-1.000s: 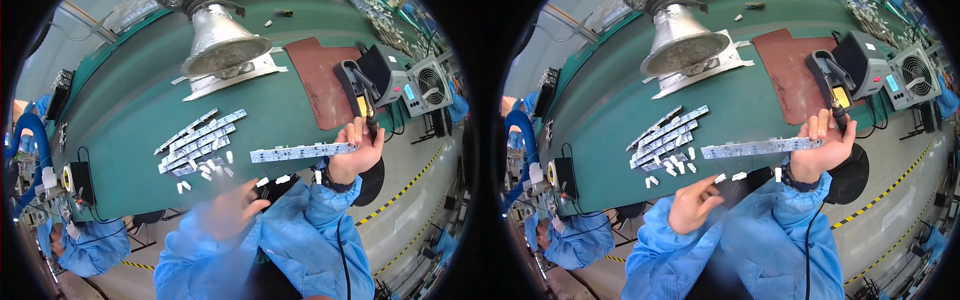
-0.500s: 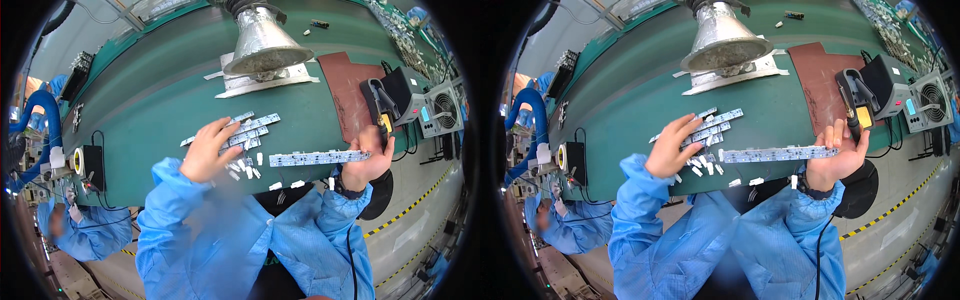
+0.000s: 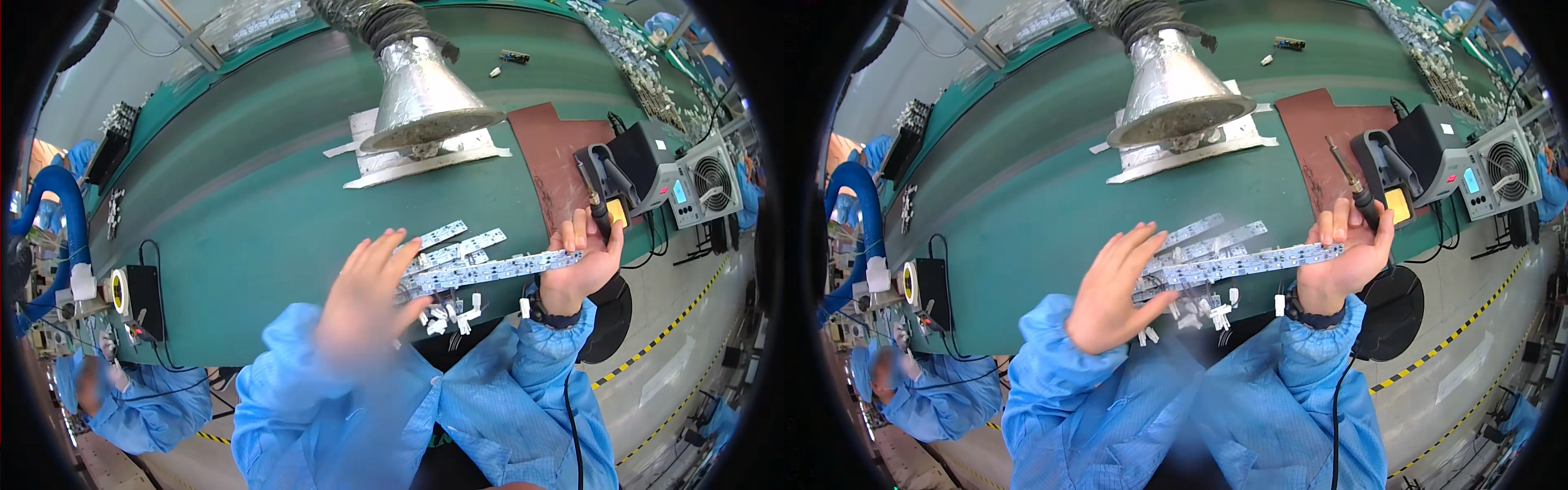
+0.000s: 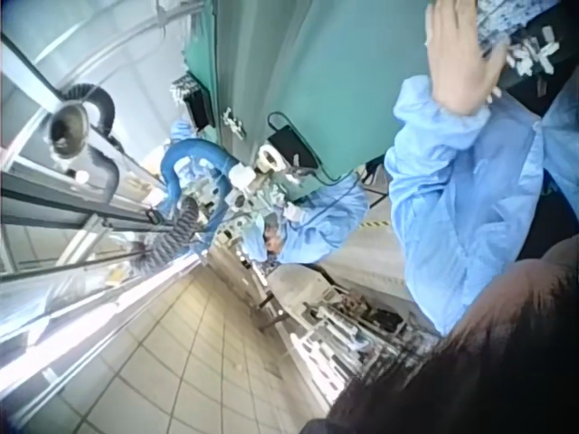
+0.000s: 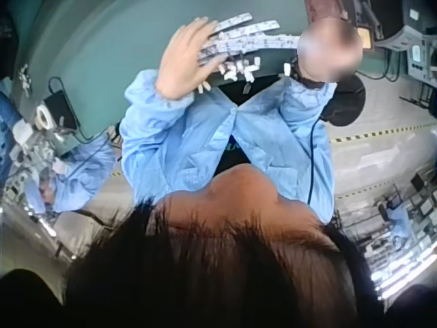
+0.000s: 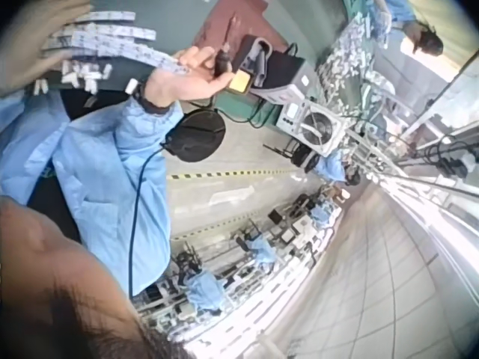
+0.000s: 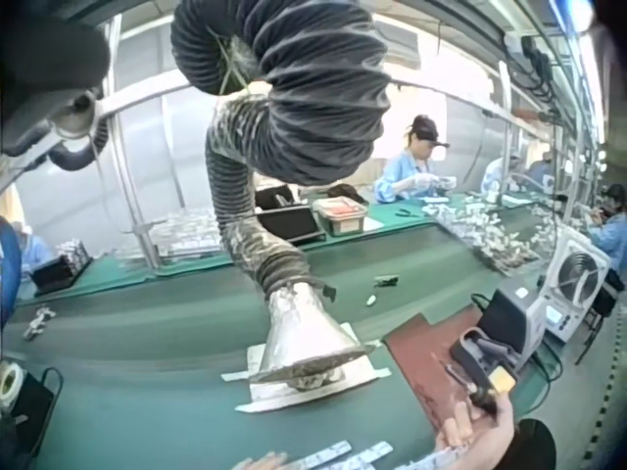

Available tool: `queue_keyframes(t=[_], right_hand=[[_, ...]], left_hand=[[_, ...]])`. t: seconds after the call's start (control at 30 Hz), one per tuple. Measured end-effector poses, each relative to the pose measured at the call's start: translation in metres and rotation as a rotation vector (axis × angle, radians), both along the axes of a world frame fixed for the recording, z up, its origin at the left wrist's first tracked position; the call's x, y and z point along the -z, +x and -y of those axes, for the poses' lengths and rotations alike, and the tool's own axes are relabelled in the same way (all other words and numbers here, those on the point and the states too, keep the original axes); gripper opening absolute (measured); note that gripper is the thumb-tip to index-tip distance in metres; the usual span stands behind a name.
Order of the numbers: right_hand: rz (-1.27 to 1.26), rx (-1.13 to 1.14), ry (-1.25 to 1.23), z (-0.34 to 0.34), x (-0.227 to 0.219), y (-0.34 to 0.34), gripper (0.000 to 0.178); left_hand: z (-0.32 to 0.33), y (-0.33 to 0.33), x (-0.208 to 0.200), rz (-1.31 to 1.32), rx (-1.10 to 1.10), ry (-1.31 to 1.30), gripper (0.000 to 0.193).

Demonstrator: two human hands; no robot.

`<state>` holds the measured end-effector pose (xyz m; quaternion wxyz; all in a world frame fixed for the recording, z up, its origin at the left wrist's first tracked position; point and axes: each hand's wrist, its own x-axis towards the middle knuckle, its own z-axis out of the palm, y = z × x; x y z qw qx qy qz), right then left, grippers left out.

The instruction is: Soldering components onto small printed circuit boards at a manual assembly station.

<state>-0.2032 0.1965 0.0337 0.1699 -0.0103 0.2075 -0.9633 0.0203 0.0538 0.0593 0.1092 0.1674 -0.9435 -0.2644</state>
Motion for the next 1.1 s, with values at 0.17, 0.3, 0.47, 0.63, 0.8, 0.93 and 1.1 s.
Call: queue_keyframes(t=[0.17,0.3,0.47,0.63,0.8,0.93,1.1], right_hand=[[0.088,0.044,0.1,0.02,-0.005,0.009,0.03],[0.083,0.049,0.1,0.031,-0.004,0.017,0.028],[-0.024,0.149,0.239,0.033,-0.003,0.014,0.026],[-0.224,0.283,0.365,0.023,0.003,-0.014,0.026],[-0.413,0.549,0.488,-0.003,0.024,-0.048,0.026],[-0.412,0.731,0.567,-0.023,0.046,-0.049,0.024],[-0.853,0.958,0.769,-0.027,0.056,-0.041,0.021]], left_hand=[[0.001,-0.009,-0.023,-0.08,0.202,0.194,0.062],[-0.001,-0.022,-0.003,-0.019,0.151,0.173,0.047],[0.017,-0.019,-0.005,-0.08,0.13,0.223,0.036],[0.045,-0.015,-0.012,-0.048,0.027,0.133,0.036],[0.051,-0.038,-0.061,-0.032,0.123,-0.307,0.034],[0.035,-0.153,-0.117,-0.008,0.253,-0.42,0.023],[0.045,-0.368,-0.108,0.572,-0.034,-0.727,0.032]])
